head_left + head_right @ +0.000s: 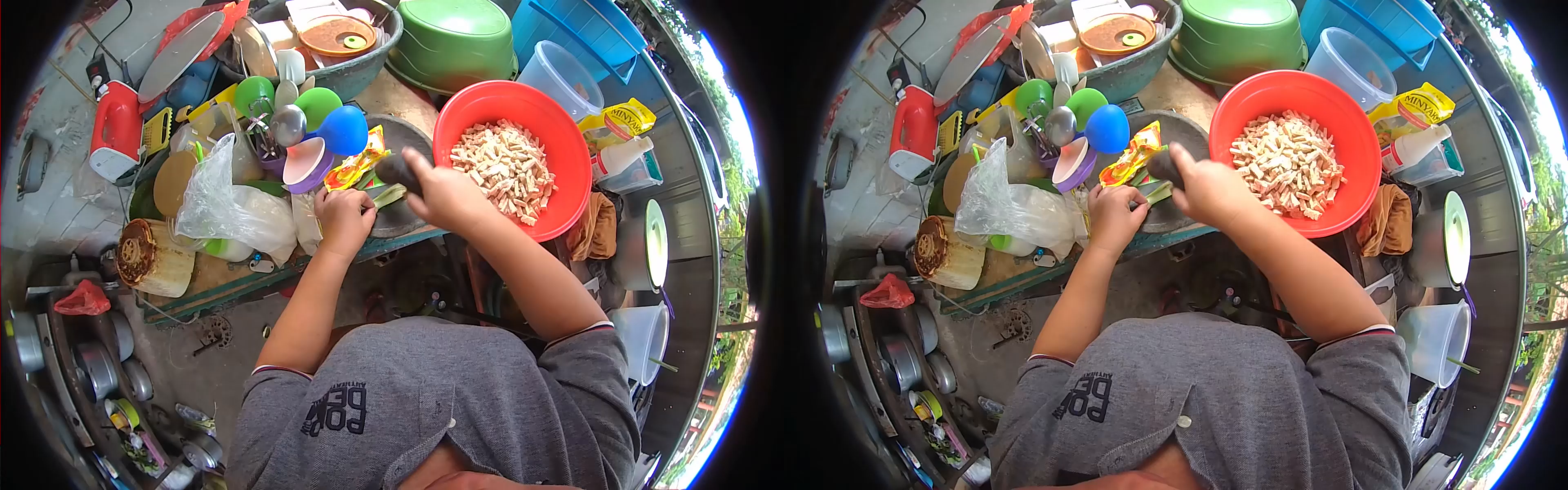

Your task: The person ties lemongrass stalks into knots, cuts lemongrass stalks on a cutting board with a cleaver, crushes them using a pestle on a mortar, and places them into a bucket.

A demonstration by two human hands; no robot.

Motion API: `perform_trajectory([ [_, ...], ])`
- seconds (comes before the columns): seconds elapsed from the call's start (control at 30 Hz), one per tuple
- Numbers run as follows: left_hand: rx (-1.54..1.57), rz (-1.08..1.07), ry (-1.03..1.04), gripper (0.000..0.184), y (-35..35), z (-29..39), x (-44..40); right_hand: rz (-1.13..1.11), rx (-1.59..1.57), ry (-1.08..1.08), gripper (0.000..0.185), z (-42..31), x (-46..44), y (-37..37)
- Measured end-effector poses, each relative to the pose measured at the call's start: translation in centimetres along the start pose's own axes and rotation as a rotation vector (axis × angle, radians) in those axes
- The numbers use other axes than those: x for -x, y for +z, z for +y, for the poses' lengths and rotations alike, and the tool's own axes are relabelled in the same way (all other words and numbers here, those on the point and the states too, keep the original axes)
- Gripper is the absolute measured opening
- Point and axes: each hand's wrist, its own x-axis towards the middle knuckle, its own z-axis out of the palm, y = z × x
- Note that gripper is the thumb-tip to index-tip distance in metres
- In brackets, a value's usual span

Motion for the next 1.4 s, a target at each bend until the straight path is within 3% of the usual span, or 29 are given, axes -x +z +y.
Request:
perform_trajectory([
  [0.17, -0.032, 0.002, 0.008, 0.006, -0.1, 0.1, -0.2, -0.171, 0.039, -0.089, 0.065, 1.4, -1.6, 0.6],
  [0.3, -0.019, -0.009, -0.003, 0.005, 0.0, -0.1, 0.0, 0.098, -0.031, 0.025, 0.065, -0.5, -0.2, -1.5],
  [0.37, -0.038, -0.043, -0.005, 0.006, -0.3, 0.1, -0.1, -0.094, 0.068, 0.126, 0.065, 0.6, 0.4, 2.3],
  [0.43, -0.056, -0.013, 0.044, 0.007, -0.6, 0.6, -0.9, -0.107, 0.079, 0.082, 0.067, 1.5, -0.1, 1.2],
  [0.5, -0.113, -0.17, 0.004, 0.01, -1.2, 1.0, -0.9, -0.067, -0.093, 0.083, 0.069, 2.9, -0.4, 1.0],
  [0.57, -0.097, -0.135, 0.035, 0.016, -1.0, 1.6, -1.3, -0.057, -0.186, 0.169, 0.069, 3.3, 0.7, 0.1],
  [0.63, -0.074, -0.12, 0.056, 0.024, -0.3, 1.9, -1.3, 0.254, -0.486, 0.14, 0.069, 3.9, 2.9, 0.6],
  [0.7, -0.133, -0.039, 0.138, 0.04, 0.9, 2.0, -1.9, 0.22, -0.634, 0.159, 0.07, 3.7, 5.7, 0.3],
  [0.73, -0.179, -0.124, 0.126, 0.046, 1.0, 2.2, -2.4, 0.213, -0.633, 0.15, 0.07, 3.7, 7.1, 0.3],
  [0.83, -0.296, -0.173, 0.089, 0.044, 1.8, 2.3, -3.1, 0.2, -0.64, 0.09, 0.071, 3.5, 11.8, 1.0],
  [1.0, -0.324, -0.207, 0.115, 0.049, 2.5, 2.1, -3.8, 0.101, -0.671, 0.273, 0.073, 3.8, 19.4, 1.8],
  [1.27, -0.487, -0.242, 0.12, 0.033, 3.6, 2.7, -4.1, 0.677, -0.291, 0.654, 0.072, 9.5, 31.7, 2.0],
  [1.4, -0.443, -0.24, 0.133, 0.028, 4.4, 1.4, -4.4, 0.785, -0.182, 0.805, 0.066, 15.1, 37.0, 2.3],
])
